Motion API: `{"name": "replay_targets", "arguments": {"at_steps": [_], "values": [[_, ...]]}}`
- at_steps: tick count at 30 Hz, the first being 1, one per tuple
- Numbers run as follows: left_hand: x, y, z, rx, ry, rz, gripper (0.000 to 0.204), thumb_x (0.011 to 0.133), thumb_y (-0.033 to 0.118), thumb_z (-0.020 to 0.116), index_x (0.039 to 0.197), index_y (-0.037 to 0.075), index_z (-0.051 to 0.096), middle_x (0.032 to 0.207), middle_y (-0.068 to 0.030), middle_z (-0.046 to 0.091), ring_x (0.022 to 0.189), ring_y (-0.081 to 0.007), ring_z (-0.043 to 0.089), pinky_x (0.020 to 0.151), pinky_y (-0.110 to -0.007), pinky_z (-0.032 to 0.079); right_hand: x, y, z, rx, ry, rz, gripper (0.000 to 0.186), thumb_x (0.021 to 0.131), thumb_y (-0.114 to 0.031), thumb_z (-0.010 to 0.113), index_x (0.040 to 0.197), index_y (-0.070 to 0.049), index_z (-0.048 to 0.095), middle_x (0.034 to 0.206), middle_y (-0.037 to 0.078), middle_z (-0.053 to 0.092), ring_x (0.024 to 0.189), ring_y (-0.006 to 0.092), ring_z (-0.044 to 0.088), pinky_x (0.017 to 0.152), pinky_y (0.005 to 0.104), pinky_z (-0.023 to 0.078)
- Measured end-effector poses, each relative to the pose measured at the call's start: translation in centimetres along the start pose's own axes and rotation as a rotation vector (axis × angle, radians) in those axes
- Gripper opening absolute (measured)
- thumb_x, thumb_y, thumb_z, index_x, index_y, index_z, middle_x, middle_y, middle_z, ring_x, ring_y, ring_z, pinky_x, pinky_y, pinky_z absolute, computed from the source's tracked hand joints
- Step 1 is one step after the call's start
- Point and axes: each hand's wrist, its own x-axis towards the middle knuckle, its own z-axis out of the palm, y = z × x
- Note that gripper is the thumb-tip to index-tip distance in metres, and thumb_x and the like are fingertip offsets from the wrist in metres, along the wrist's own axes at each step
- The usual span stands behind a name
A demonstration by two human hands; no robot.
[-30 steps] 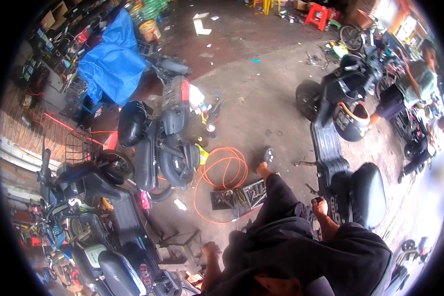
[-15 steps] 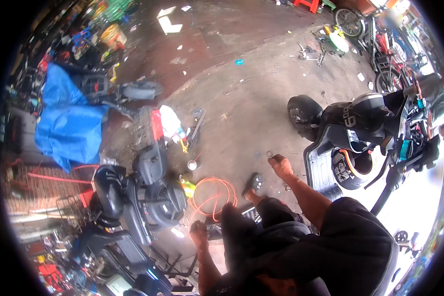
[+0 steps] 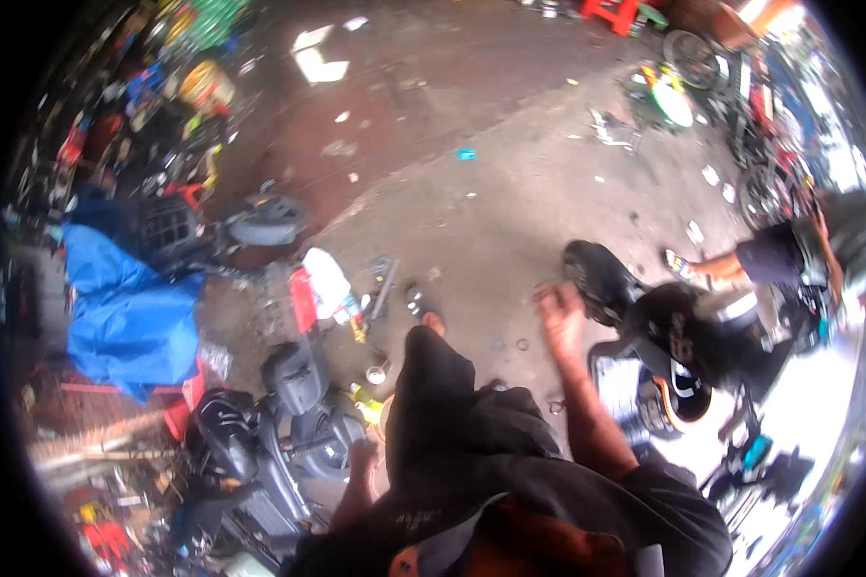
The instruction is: The person disassembles a brake caliper using a hex tool, removes the old brake pads, inserts new brake pads into the caliper, and secures them using the hex tool.
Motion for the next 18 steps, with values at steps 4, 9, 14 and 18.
{"name": "replay_targets", "arguments": {"at_steps": [4,9,14,18], "values": [[8.5,-1.5,-14.5,-0.902,0.368,-0.446,0.015,0.080,0.022,0.061,0.087,0.009,0.060,0.063,-0.0032,0.053,0.053,-0.0189,0.053,0.041,-0.033,0.041,10.4,-19.6,6.8,-0.309,0.157,-0.485,0.013,0.086,-0.015,0.066,0.088,-0.002,0.061,0.088,0.002,0.059,0.086,0.0132,0.056,0.075,0.0290,0.047],[16.9,-6.2,-36.5,-0.122,0.722,0.173,0.017,0.086,0.022,0.055,0.082,0.006,0.059,0.066,-0.0077,0.056,0.053,-0.0228,0.054,0.048,-0.035,0.043,18.4,-31.0,15.8,-0.279,0.104,-0.913,0.014,0.085,-0.016,0.066,0.089,-0.004,0.060,0.088,0.002,0.059,0.085,0.0136,0.056,0.075,0.0298,0.048],[17.4,-5.3,-53.6,-1.163,0.790,-0.165,0.036,0.093,0.034,0.053,0.085,-0.001,0.061,0.066,-0.0158,0.061,0.053,-0.0239,0.053,0.052,-0.038,0.043,25.8,-36.0,24.9,-0.247,-0.026,-1.055,0.014,0.084,-0.017,0.067,0.089,-0.006,0.060,0.088,0.001,0.059,0.085,0.0140,0.057,0.075,0.0307,0.048],[20.8,-7.2,-54.2,-1.064,0.780,-0.449,0.011,0.077,0.013,0.058,0.070,0.004,0.061,0.063,-0.0056,0.057,0.057,-0.0170,0.057,0.048,-0.034,0.044,33.5,-36.3,30.0,-0.293,-0.116,-1.104,0.014,0.083,-0.018,0.067,0.089,-0.008,0.060,0.088,0.000,0.059,0.085,0.0144,0.057,0.075,0.0313,0.048]]}}
